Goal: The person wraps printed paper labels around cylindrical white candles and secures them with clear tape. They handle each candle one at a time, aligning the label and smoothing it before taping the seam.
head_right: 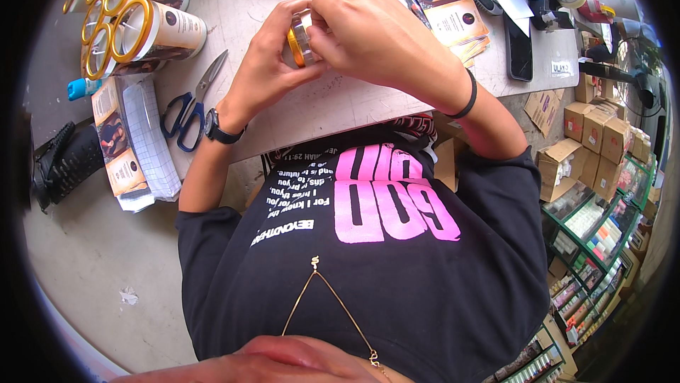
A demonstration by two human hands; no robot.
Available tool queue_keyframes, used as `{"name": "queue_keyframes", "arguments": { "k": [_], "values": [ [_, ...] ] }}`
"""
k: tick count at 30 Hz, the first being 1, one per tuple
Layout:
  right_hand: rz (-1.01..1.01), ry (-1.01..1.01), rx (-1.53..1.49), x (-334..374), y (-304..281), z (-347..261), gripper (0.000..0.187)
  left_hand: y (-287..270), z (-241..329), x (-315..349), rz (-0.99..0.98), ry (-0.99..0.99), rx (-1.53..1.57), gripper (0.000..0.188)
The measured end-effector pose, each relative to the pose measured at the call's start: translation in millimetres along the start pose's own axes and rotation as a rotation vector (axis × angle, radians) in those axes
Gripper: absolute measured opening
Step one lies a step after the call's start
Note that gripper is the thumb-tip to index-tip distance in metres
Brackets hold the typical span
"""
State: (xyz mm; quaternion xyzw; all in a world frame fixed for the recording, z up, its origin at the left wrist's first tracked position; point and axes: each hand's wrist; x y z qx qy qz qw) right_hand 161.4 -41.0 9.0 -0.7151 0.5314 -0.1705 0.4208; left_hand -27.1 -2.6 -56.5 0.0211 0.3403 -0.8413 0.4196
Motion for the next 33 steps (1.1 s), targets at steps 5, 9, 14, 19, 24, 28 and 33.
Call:
{"name": "queue_keyframes", "arguments": {
  "k": [5,9,14,19,24,28,33],
  "values": [
    [-0.029,0.032,0.036,-0.2,1.7,0.7,0.017,0.5,0.4,0.7,0.001,0.009,-0.01,0.067],
    [-0.003,0.052,0.001,-2.8,3.0,-1.0,0.017,1.5,-0.2,1.5,-0.005,0.01,0.007,0.067],
    [-0.029,0.049,-0.018,-7.8,-0.9,-2.4,0.021,2.8,-4.3,3.1,-0.025,0.007,0.004,0.076],
    [-0.032,0.075,-0.001,-5.6,-2.2,-7.8,0.023,2.6,-3.8,3.1,-0.02,0.004,0.007,0.073],
    [-0.063,0.135,0.07,-2.7,-5.2,-14.1,0.033,2.3,-0.8,2.0,-0.005,0.027,0.013,0.071],
    [-0.059,0.23,0.206,-3.8,-7.0,-16.0,0.044,1.0,-0.1,0.2,-0.01,0.048,-0.02,0.069],
    [-0.064,0.402,0.401,-3.2,-17.0,-19.0,0.069,-1.3,2.7,-0.3,-0.028,0.019,-0.021,0.065]
  ]
}}
Point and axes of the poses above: each hand's wrist, its own x-axis away from the middle knuckle, its own y-axis out of the palm, z = x × y, and after that the axes turned 9 degrees about -x, right-handed
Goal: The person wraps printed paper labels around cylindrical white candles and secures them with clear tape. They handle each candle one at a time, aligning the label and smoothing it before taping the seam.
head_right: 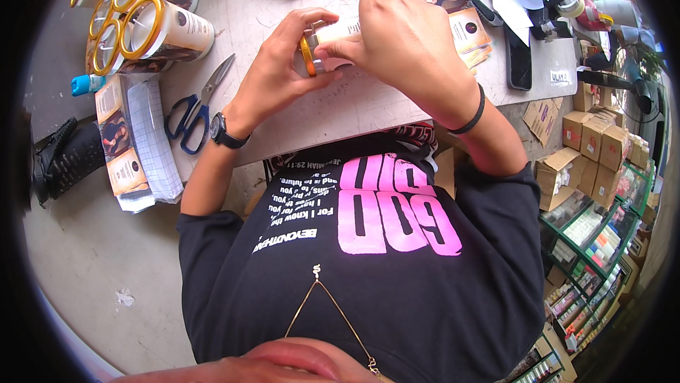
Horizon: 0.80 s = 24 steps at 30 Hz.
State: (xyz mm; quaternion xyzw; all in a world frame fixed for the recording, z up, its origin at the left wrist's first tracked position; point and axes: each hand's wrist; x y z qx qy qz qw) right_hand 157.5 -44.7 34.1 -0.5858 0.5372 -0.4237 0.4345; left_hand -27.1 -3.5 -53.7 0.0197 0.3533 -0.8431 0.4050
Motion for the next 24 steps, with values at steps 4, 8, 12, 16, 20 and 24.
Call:
{"name": "queue_keyframes", "arguments": {
  "k": [4,8,12,16,20,24],
  "values": [
    [0.119,0.035,-0.037,7.8,16.4,19.9,0.078,0.3,1.0,0.8,-0.008,-0.042,0.036,0.062],
    [0.01,0.053,-0.296,11.6,31.2,33.4,0.07,-0.1,0.7,-0.4,-0.016,-0.051,0.03,0.062],
    [-0.077,-0.029,-0.52,11.4,26.5,45.1,0.056,-0.6,2.0,0.8,-0.036,-0.071,0.023,0.062],
    [-0.215,-0.083,-0.643,7.7,16.7,62.3,0.051,-1.0,3.6,1.3,-0.074,-0.087,0.018,0.063],
    [-0.314,-0.093,-0.615,0.7,8.6,68.5,0.051,4.8,-1.5,0.0,0.012,0.004,0.011,0.06],
    [-0.282,-0.169,-0.545,-7.4,13.2,74.9,0.056,5.0,-2.7,-0.4,0.01,0.043,0.043,0.062]
  ]
}}
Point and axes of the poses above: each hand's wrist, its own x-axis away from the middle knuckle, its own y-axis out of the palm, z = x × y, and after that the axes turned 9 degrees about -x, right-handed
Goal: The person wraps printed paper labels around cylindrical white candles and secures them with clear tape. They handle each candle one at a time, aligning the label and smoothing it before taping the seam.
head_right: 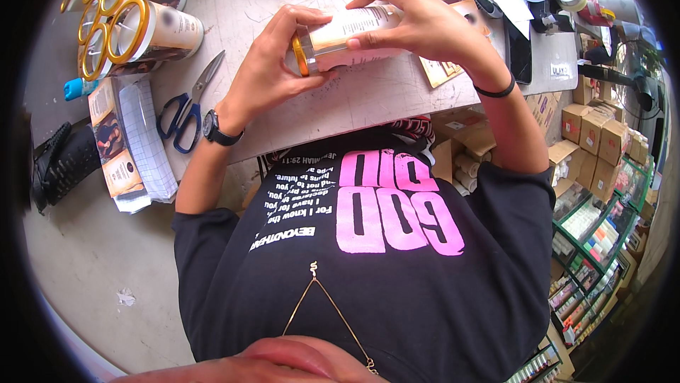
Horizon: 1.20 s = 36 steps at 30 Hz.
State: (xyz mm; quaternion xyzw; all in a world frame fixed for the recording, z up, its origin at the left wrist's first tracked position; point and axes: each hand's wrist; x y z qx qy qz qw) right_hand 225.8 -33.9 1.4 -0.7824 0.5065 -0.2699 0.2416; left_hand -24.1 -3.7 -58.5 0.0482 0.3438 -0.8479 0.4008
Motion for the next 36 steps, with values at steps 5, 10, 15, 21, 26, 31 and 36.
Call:
{"name": "queue_keyframes", "arguments": {
  "k": [5,10,15,21,26,31,36],
  "values": [
    [-0.061,-0.044,-0.115,-16.7,0.3,6.0,0.056,-1.9,2.7,-0.3,-0.007,0.002,-0.017,0.062],
    [-0.107,0.008,-0.11,-27.7,2.0,7.8,0.063,0.5,1.4,-0.3,0.017,0.028,-0.008,0.06],
    [-0.163,0.052,0.017,-37.0,1.2,-2.2,0.062,-0.1,2.4,2.1,-0.016,-0.03,-0.023,0.063],
    [-0.068,0.007,0.099,-41.9,15.2,-11.5,0.068,-0.2,2.0,1.9,-0.021,-0.037,-0.028,0.063],
    [-0.072,-0.088,0.14,-38.8,18.2,-16.1,0.066,1.3,3.8,3.5,-0.019,-0.026,-0.034,0.061],
    [-0.089,-0.024,0.091,-36.7,16.7,-12.3,0.064,-0.5,5.1,1.3,0.01,0.007,0.002,0.059],
    [-0.147,-0.096,-0.295,-35.5,7.5,-5.8,0.069,-1.7,3.9,2.0,-0.059,-0.046,0.017,0.063]
  ]
}}
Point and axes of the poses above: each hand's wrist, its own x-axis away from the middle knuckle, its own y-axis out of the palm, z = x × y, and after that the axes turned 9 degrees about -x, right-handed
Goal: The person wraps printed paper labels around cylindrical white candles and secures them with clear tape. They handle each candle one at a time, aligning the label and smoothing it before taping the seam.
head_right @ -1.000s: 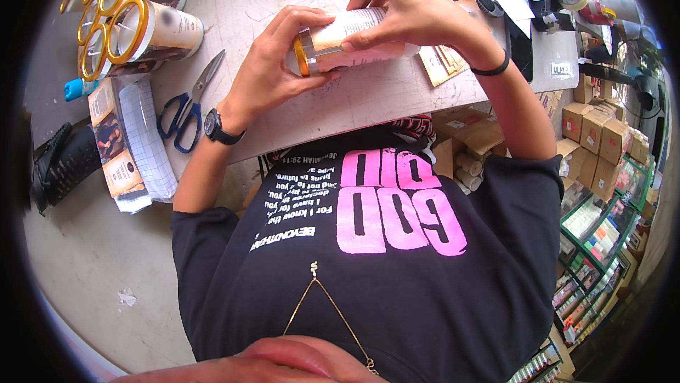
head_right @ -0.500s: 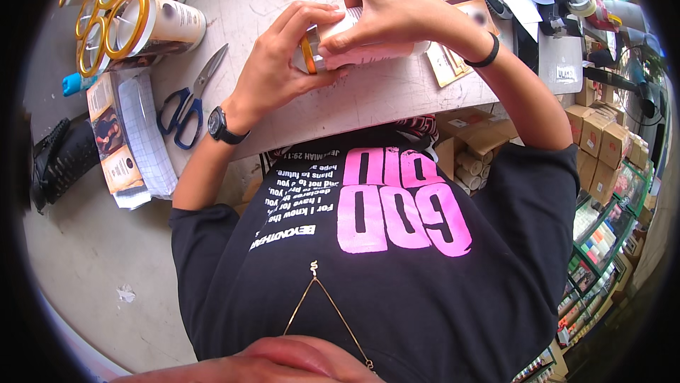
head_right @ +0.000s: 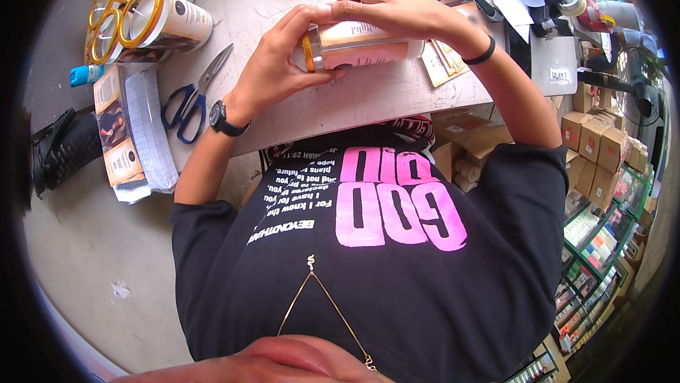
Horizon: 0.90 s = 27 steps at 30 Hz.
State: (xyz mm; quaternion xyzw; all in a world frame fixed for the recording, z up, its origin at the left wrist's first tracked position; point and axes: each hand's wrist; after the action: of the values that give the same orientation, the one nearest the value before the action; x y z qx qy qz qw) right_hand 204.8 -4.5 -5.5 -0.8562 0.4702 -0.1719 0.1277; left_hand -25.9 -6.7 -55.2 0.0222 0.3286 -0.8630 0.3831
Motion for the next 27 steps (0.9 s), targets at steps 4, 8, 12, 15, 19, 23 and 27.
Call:
{"name": "queue_keyframes", "arguments": {
  "k": [4,8,12,15,19,23,27],
  "values": [
    [-0.058,0.054,0.256,5.6,5.8,0.0,0.071,-0.3,-1.9,-0.5,-0.008,0.04,0.027,0.064],
    [-0.137,0.103,0.263,-3.0,6.0,-6.5,0.071,-3.4,-2.1,-0.8,0.01,0.057,0.042,0.065],
    [-0.098,0.092,0.18,1.8,8.6,-17.3,0.073,-26.0,9.5,-5.4,0.015,0.136,0.009,0.073],
    [-0.013,-0.025,-0.327,5.6,15.2,-13.6,0.055,-47.1,15.4,-4.1,0.167,0.137,0.102,0.094],
    [0.104,-0.281,-0.61,-4.9,32.3,-18.7,0.067,-60.9,11.4,-3.6,0.264,0.244,0.123,0.098],
    [0.233,-0.416,-0.422,-42.2,36.2,-18.0,0.07,-55.2,4.0,-6.3,0.66,0.328,-0.326,0.1],
    [0.345,-0.554,-0.367,-114.1,41.4,-20.8,0.064,-36.1,-5.1,2.7,0.928,0.453,-0.547,0.087]
  ]
}}
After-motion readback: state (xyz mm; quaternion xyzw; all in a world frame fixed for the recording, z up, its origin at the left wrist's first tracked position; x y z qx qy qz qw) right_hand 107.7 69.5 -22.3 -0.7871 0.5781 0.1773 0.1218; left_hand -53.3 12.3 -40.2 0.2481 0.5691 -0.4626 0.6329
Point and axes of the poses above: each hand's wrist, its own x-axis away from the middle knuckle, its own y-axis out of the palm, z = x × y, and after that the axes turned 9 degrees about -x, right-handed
